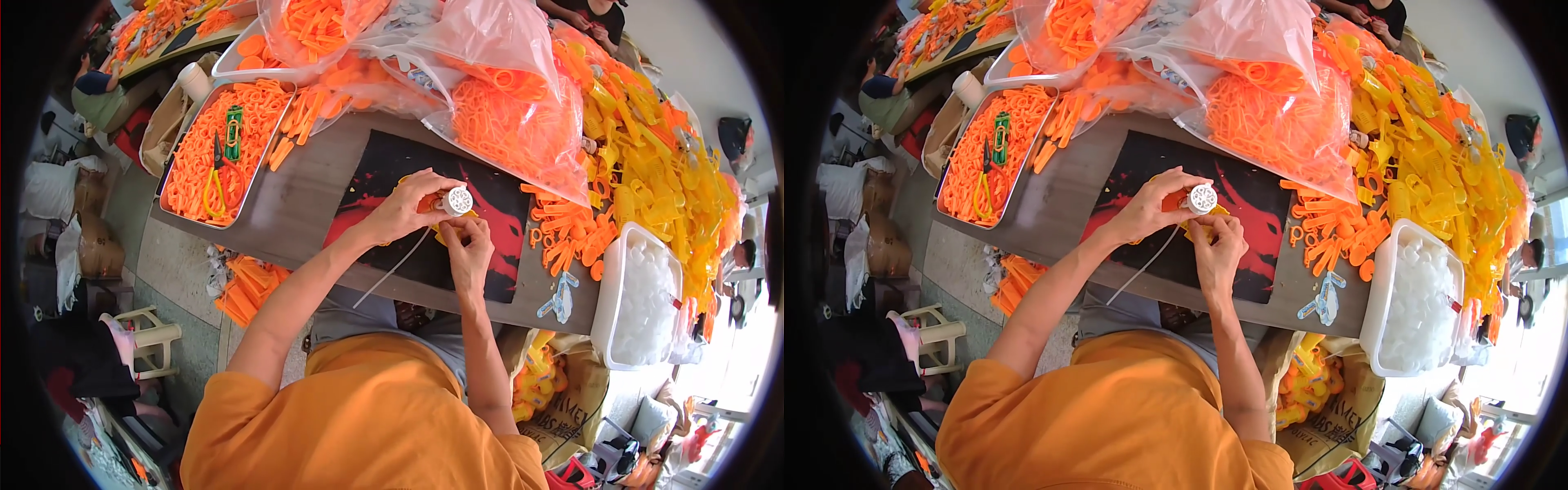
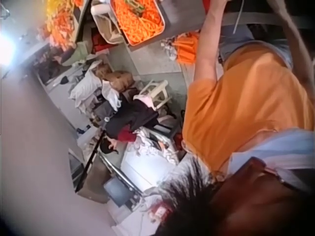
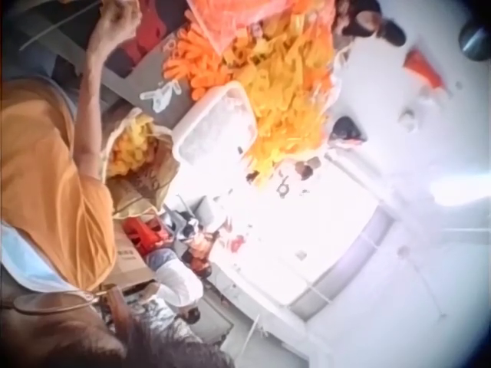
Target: Assembling and packaging plastic toy components into small yellow boxes.
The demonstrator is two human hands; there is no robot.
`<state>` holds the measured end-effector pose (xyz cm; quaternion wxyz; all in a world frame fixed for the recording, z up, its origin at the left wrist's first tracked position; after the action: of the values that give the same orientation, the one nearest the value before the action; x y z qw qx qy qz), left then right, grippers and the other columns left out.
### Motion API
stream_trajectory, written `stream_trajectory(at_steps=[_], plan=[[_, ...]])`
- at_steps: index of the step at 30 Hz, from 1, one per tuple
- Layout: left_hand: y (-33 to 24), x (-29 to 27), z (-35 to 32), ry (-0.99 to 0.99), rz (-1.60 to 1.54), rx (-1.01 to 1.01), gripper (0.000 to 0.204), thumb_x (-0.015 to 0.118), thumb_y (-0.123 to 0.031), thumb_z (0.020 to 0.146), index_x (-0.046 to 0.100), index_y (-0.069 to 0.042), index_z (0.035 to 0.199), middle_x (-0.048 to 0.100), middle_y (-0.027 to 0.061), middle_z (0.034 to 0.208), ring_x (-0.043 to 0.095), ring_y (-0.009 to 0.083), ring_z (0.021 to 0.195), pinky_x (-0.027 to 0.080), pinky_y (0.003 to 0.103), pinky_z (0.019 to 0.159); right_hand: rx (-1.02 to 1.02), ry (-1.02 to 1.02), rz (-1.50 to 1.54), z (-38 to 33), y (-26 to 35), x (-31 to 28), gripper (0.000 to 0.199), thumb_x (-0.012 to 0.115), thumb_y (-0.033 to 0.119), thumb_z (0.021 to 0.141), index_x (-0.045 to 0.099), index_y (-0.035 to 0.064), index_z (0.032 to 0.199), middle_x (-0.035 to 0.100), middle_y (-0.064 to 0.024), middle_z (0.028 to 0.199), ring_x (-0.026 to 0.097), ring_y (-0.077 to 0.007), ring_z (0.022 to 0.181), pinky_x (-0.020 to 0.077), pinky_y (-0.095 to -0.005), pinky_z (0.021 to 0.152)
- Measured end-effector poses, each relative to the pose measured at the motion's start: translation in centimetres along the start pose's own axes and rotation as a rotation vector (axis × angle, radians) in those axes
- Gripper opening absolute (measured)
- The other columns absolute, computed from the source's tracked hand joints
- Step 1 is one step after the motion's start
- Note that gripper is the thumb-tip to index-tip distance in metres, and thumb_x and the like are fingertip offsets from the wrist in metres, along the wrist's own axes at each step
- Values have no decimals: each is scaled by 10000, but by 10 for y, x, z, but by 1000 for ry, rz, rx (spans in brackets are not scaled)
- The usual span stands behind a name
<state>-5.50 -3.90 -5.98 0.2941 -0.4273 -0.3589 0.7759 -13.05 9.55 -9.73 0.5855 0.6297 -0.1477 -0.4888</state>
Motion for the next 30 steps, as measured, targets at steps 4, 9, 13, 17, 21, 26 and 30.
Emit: stream_trajectory(at_steps=[4,9,13,17,21,26,30], plan=[[5,1,2,-5,-50,-10,437,737,-142,833,610,-87,1248,660,62,1204,615,245,1101,256,434,1187,10,-15,-147,-2,7,3,206,739,252,818,710,60,886,614,-58,932,529,-231,919,334,-386,878],[2,1,0,4,-54,35,445,734,-138,828,621,-99,1257,660,60,1200,613,234,1110,236,455,1190,-6,-33,-273,0,7,8,224,708,247,831,690,69,967,620,-60,943,529,-244,924,344,-404,868],[1,3,0,67,30,37,464,733,-136,824,623,-110,1274,656,54,1198,586,218,1158,238,464,1184,-30,-53,-267,0,11,4,251,729,212,804,656,40,972,608,-52,882,525,-222,866,379,-398,866],[2,6,2,49,-19,29,472,735,-131,817,625,-109,1275,655,54,1188,580,220,1162,239,459,1184,-99,-73,-21,-8,2,-25,616,825,108,688,550,25,1232,500,-163,1306,539,-262,1065,303,-484,1051],[-4,-4,1,31,-20,0,497,735,-98,811,611,-91,1292,653,64,1187,597,240,1119,249,445,1184,-279,273,-295,-2,16,-16,934,825,119,702,318,53,1484,417,-180,1443,390,-332,1353,133,-487,1192],[7,-12,-2,-42,-528,-222,469,736,-38,838,612,-51,1290,621,14,1146,566,95,1105,472,283,975,-199,231,205,6,29,-26,869,799,64,720,355,44,1466,512,-144,1330,499,-283,1251,386,-385,1071],[-22,-30,18,48,-232,-65,467,725,-21,825,621,-52,1280,630,53,1167,595,149,1106,472,306,983,-321,189,35,17,50,-29,834,810,96,711,408,41,1439,539,-131,1275,535,-256,1202,424,-361,1027]])
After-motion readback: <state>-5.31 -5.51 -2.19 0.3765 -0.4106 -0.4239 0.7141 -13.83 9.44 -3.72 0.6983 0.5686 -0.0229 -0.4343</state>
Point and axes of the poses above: each hand's wrist, its own z-axis towards the middle knuckle, its own x-axis out of the palm, y = z × x, the point moved 6 cm from there along z, towards the middle knuckle
